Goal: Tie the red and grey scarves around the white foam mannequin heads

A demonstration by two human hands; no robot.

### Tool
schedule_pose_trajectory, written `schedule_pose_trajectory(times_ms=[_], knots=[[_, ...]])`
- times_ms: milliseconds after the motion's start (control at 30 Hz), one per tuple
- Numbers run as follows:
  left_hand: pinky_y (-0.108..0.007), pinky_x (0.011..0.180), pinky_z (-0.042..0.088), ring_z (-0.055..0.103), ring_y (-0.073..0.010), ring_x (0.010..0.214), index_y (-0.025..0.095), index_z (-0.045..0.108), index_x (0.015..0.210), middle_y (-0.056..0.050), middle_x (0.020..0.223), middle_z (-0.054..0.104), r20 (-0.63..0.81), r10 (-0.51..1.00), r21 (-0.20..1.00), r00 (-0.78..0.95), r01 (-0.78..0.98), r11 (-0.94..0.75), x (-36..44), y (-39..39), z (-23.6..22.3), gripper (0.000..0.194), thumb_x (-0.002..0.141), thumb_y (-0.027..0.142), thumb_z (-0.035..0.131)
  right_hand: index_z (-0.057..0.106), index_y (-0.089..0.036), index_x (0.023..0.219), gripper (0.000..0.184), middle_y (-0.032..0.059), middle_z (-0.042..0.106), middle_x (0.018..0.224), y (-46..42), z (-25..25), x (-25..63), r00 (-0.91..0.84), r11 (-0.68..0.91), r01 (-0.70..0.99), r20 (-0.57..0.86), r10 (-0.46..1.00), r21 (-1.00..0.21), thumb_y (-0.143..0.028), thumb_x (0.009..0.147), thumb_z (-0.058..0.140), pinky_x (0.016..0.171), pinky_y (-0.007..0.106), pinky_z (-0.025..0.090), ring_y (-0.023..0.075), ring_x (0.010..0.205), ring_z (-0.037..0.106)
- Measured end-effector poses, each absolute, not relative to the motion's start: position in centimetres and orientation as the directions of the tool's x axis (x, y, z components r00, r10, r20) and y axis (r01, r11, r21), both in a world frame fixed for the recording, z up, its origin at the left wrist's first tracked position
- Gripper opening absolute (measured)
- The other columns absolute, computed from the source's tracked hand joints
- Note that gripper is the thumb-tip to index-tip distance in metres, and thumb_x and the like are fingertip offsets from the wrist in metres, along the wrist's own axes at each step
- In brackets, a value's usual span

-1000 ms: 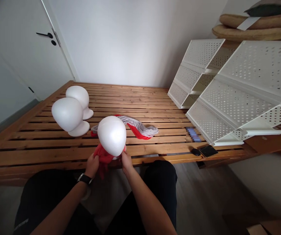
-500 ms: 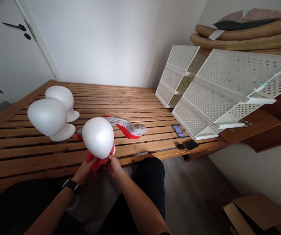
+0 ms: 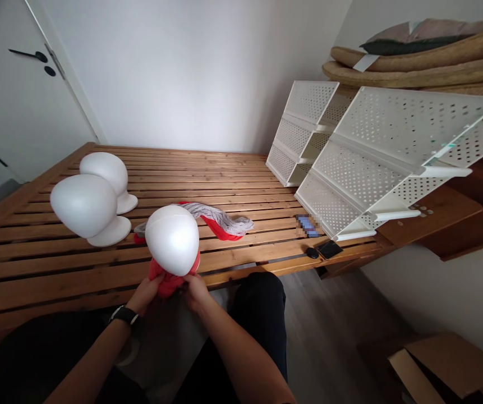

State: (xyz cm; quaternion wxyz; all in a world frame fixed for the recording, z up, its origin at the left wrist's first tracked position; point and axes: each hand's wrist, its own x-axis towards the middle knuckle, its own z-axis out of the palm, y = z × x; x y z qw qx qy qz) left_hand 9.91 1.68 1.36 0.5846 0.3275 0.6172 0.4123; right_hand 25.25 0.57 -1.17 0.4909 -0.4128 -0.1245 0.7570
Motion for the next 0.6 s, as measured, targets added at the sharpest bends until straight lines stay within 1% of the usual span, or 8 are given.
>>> schedule_pose_trajectory(times_ms=[100, 200, 300, 400, 467, 500, 567, 600], knots=[[-0.034, 0.078, 0.061, 0.074, -0.0295, 0.096, 0.010, 0.075, 0.109, -0.017, 0.101, 0.078, -0.498, 0.857, 0.864, -0.129, -0.155, 0.479, 8.9, 2.2, 1.3, 0.051, 0.075, 0.048, 0.083, 0.065, -0.019, 0.095, 0.020, 0.0016, 0.072, 0.084, 1.0, -0.9, 26.4, -0.148, -0.490, -0.664, -0.543, 0.826, -0.565, -0.034, 0.083, 0.070, 0.055, 0.024, 0.038, 0.0147, 0.066, 0.060], [-0.030, 0.076, 0.061, 0.075, -0.0255, 0.093, 0.012, 0.074, 0.111, -0.015, 0.104, 0.078, -0.481, 0.868, 0.859, -0.125, -0.264, 0.438, 7.9, 2.7, 1.1, 0.043, 0.078, 0.039, 0.080, 0.065, -0.022, 0.097, 0.012, 0.0023, 0.073, 0.089, 1.4, -0.2, 27.9, -0.102, -0.453, -0.728, -0.571, 0.814, -0.515, -0.033, 0.093, 0.061, 0.062, 0.027, 0.047, 0.0167, 0.073, 0.064], [-0.029, 0.072, 0.060, 0.075, -0.0235, 0.086, 0.013, 0.072, 0.113, -0.012, 0.096, 0.079, -0.486, 0.857, 0.846, -0.170, -0.336, 0.414, 7.3, 2.9, 1.1, 0.038, 0.080, 0.032, 0.077, 0.061, -0.023, 0.087, 0.009, 0.0003, 0.068, 0.077, 2.1, 0.5, 29.6, -0.064, -0.376, -0.780, -0.535, 0.843, -0.500, -0.030, 0.093, 0.060, 0.070, 0.031, 0.053, 0.0170, 0.073, 0.065], [-0.029, 0.068, 0.060, 0.075, -0.0218, 0.079, 0.013, 0.070, 0.112, -0.010, 0.090, 0.078, -0.500, 0.843, 0.822, -0.196, -0.414, 0.391, 6.8, 3.2, 1.4, 0.036, 0.080, 0.028, 0.073, 0.052, -0.024, 0.077, 0.020, -0.0049, 0.050, 0.058, 3.2, 1.0, 31.3, -0.002, -0.294, -0.799, -0.486, 0.874, -0.525, -0.030, 0.090, 0.065, 0.068, 0.030, 0.056, 0.0138, 0.058, 0.055], [-0.030, 0.070, 0.060, 0.074, -0.0210, 0.078, 0.012, 0.070, 0.108, -0.010, 0.089, 0.078, -0.481, 0.857, 0.812, -0.182, -0.461, 0.358, 6.4, 3.5, 1.6, 0.034, 0.078, 0.027, 0.073, 0.047, -0.024, 0.074, 0.026, -0.0084, 0.039, 0.054, 4.0, 1.3, 32.5, 0.032, -0.277, -0.764, -0.463, 0.886, -0.583, -0.032, 0.087, 0.069, 0.060, 0.027, 0.053, 0.0104, 0.048, 0.042], [-0.030, 0.071, 0.059, 0.074, -0.0207, 0.078, 0.011, 0.071, 0.105, -0.010, 0.088, 0.078, -0.473, 0.862, 0.811, -0.180, -0.470, 0.348, 6.2, 3.7, 1.7, 0.034, 0.076, 0.028, 0.075, 0.046, -0.024, 0.074, 0.029, -0.0093, 0.037, 0.054, 4.3, 1.3, 33.1, 0.048, -0.286, -0.710, -0.449, 0.892, -0.644, -0.034, 0.085, 0.070, 0.056, 0.026, 0.050, 0.0089, 0.046, 0.036], [-0.030, 0.074, 0.059, 0.074, -0.0210, 0.080, 0.010, 0.071, 0.102, -0.010, 0.087, 0.077, -0.457, 0.871, 0.831, -0.182, -0.435, 0.346, 5.6, 4.1, 1.9, 0.038, 0.072, 0.033, 0.080, 0.045, -0.023, 0.073, 0.033, -0.0099, 0.037, 0.056, 4.9, 1.3, 34.3, 0.080, -0.308, -0.539, -0.412, 0.908, -0.784, -0.039, 0.082, 0.073, 0.050, 0.023, 0.043, 0.0073, 0.046, 0.030], [-0.031, 0.076, 0.058, 0.074, -0.0217, 0.083, 0.010, 0.072, 0.103, -0.011, 0.089, 0.078, -0.441, 0.880, 0.855, -0.175, -0.380, 0.353, 5.3, 4.2, 2.0, 0.043, 0.071, 0.037, 0.082, 0.046, -0.023, 0.073, 0.035, -0.0097, 0.038, 0.056, 5.1, 1.2, 35.0, 0.095, -0.313, -0.445, -0.392, 0.915, -0.839, -0.042, 0.080, 0.074, 0.048, 0.023, 0.040, 0.0072, 0.046, 0.030]])
